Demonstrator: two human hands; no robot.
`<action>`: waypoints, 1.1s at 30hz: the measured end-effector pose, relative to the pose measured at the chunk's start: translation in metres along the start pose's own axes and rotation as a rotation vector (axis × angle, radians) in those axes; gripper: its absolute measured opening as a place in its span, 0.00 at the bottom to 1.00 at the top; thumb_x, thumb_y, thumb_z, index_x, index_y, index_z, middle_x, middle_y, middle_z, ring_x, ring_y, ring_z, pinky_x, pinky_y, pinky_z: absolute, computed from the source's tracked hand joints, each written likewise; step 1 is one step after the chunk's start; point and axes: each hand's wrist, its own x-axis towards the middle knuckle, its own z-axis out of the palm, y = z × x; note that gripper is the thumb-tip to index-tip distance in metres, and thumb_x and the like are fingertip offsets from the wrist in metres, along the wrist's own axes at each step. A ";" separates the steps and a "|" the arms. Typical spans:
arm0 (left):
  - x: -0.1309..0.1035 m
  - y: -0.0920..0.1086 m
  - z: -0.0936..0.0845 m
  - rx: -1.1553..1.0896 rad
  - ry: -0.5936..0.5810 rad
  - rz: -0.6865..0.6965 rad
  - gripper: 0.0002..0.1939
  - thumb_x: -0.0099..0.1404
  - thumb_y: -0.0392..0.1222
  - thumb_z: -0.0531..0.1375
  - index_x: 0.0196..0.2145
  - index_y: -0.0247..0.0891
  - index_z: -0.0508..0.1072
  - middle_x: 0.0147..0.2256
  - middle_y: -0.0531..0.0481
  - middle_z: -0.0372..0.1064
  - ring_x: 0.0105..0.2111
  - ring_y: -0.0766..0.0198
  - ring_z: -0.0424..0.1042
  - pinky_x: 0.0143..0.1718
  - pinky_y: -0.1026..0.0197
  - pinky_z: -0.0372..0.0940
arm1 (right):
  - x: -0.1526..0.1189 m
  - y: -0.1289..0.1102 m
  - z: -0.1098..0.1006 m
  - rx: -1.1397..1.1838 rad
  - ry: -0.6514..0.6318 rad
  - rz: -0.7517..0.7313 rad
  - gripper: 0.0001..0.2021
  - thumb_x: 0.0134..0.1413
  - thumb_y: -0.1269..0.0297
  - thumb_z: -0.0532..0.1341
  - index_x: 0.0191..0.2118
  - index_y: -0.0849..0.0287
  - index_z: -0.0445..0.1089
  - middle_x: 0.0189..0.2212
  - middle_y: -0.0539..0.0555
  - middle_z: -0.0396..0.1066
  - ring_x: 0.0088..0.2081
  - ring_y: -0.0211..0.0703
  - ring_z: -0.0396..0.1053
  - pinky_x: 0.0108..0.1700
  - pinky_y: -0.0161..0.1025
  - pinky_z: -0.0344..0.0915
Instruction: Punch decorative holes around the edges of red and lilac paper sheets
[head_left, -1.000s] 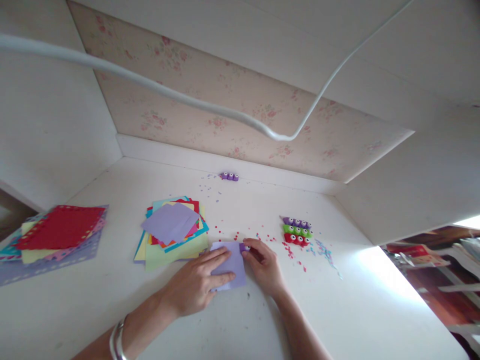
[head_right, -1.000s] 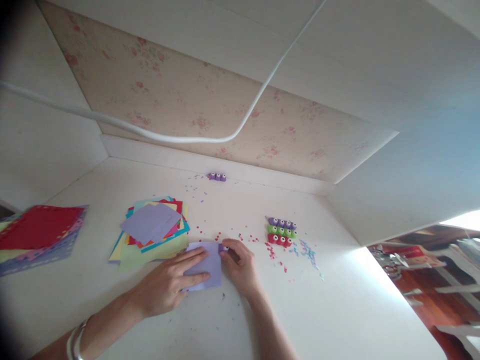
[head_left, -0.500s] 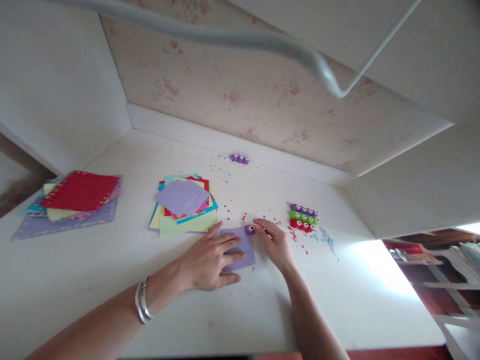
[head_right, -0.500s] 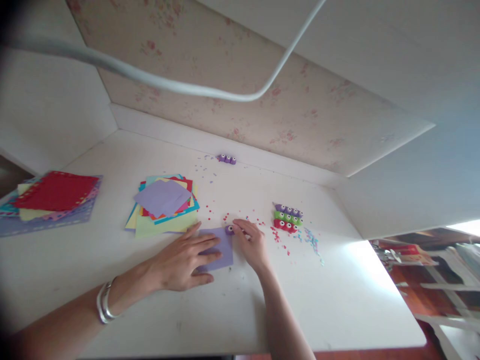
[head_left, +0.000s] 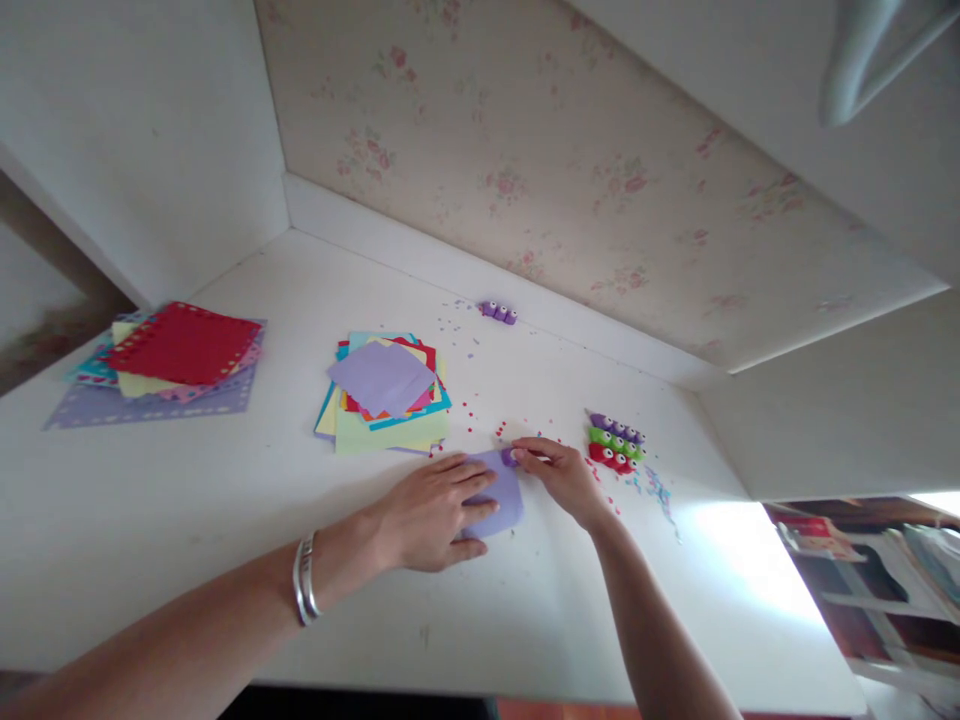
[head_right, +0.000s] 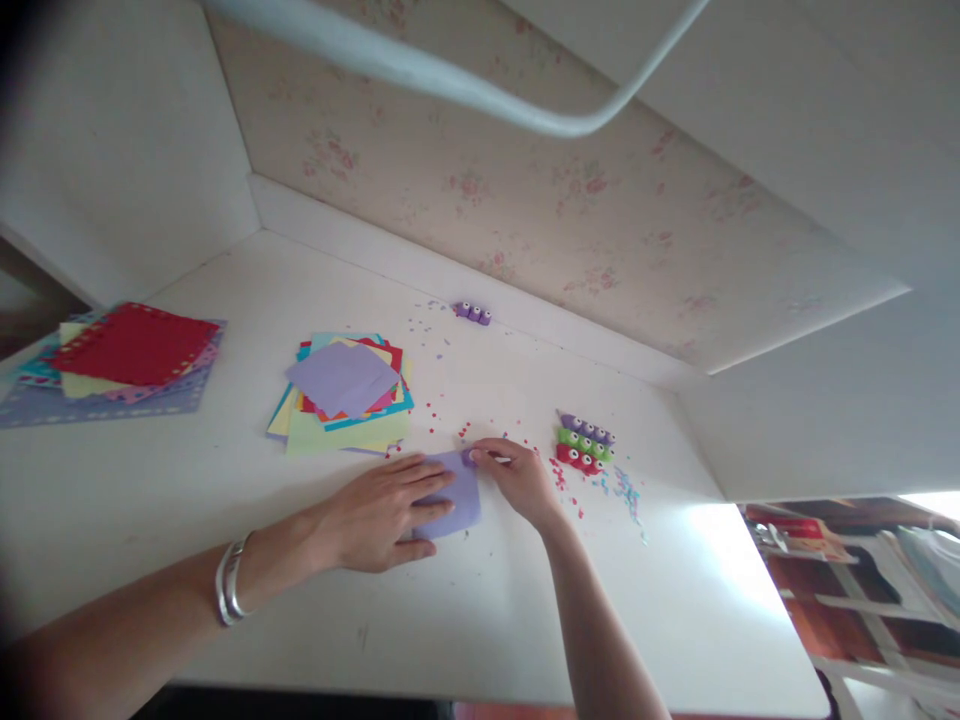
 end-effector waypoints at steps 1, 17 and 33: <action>0.000 0.000 0.001 0.002 -0.001 -0.003 0.25 0.66 0.57 0.52 0.55 0.44 0.68 0.61 0.45 0.57 0.61 0.53 0.55 0.63 0.49 0.42 | 0.001 0.000 -0.002 -0.008 -0.018 0.005 0.14 0.52 0.53 0.62 0.41 0.54 0.77 0.37 0.53 0.78 0.39 0.47 0.74 0.45 0.45 0.68; 0.000 0.000 0.001 -0.008 0.022 0.017 0.24 0.65 0.57 0.53 0.53 0.43 0.70 0.58 0.46 0.61 0.58 0.54 0.58 0.61 0.51 0.44 | 0.009 -0.011 -0.008 -0.055 -0.138 0.037 0.13 0.51 0.53 0.63 0.39 0.53 0.78 0.38 0.53 0.78 0.41 0.48 0.73 0.47 0.46 0.67; 0.000 -0.002 0.005 -0.016 0.032 0.028 0.24 0.65 0.57 0.53 0.53 0.43 0.69 0.58 0.45 0.61 0.57 0.54 0.58 0.60 0.50 0.44 | 0.017 -0.014 -0.010 -0.045 -0.210 0.119 0.13 0.48 0.55 0.64 0.37 0.56 0.78 0.36 0.53 0.77 0.41 0.48 0.73 0.46 0.45 0.66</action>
